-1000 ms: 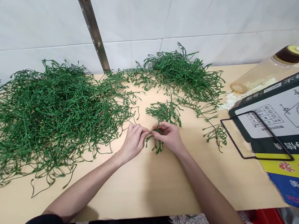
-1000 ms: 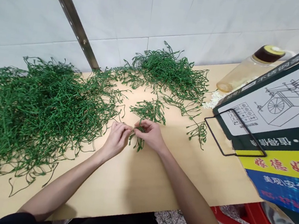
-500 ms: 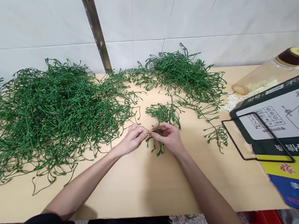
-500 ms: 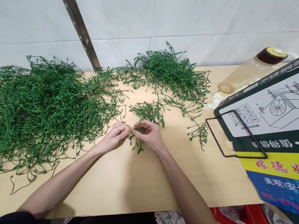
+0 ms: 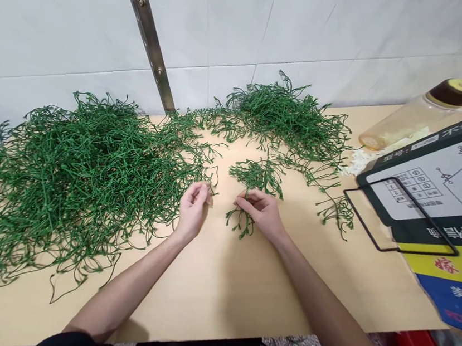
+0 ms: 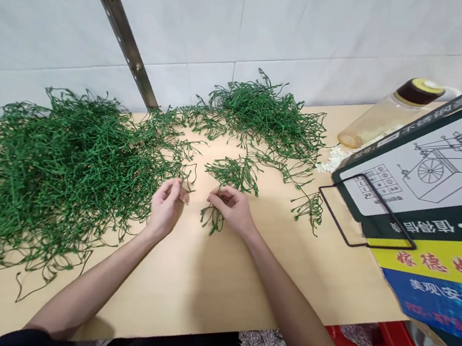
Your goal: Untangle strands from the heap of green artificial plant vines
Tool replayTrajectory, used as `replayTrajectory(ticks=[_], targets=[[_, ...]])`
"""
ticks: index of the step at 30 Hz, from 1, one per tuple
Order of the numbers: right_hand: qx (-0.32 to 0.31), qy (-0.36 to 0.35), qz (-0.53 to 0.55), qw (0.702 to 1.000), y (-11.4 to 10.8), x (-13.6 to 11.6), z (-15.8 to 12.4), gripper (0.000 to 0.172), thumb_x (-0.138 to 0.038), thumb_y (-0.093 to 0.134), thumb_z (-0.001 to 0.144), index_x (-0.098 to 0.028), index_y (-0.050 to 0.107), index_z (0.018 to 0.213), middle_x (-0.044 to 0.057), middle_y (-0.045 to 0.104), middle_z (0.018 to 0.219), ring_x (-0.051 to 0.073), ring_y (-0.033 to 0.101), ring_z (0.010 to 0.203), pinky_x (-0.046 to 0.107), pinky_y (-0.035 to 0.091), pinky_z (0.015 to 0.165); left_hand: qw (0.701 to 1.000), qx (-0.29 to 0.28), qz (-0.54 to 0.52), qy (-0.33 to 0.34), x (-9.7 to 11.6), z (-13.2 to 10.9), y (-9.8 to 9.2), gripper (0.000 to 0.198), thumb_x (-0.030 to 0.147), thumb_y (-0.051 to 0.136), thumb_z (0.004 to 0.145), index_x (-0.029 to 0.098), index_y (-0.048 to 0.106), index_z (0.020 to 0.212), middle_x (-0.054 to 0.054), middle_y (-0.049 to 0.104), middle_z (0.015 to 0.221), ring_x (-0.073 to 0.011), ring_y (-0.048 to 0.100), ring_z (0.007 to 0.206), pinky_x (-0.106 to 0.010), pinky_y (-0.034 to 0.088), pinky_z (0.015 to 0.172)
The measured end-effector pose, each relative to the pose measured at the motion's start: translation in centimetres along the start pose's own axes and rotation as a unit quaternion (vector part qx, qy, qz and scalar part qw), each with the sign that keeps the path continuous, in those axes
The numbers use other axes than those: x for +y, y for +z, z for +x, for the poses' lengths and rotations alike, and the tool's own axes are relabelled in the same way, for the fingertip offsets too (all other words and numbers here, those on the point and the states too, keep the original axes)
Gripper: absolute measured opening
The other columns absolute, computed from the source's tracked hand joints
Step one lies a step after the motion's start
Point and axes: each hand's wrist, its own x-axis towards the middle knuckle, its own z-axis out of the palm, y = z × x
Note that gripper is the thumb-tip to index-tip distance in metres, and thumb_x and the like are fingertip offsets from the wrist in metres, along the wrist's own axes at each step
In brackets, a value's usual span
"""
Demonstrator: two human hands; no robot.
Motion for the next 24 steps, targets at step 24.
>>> replayTrajectory(ticks=[24], targets=[[-0.013, 0.021, 0.026, 0.999, -0.2, -0.1, 0.0, 0.032, -0.047, 0.083, 0.063, -0.021, 0.069, 0.077, 0.001, 0.066, 0.070, 0.014, 0.060, 0.066, 0.029, 0.053, 0.066, 0.920, -0.075, 0.260, 0.283, 0.5, -2.1, 0.2, 0.024, 0.021, 0.059, 0.090, 0.022, 0.052, 0.113, -0.007, 0.062, 0.099, -0.0188, 0.065, 0.096, -0.037, 0.055, 0.089]])
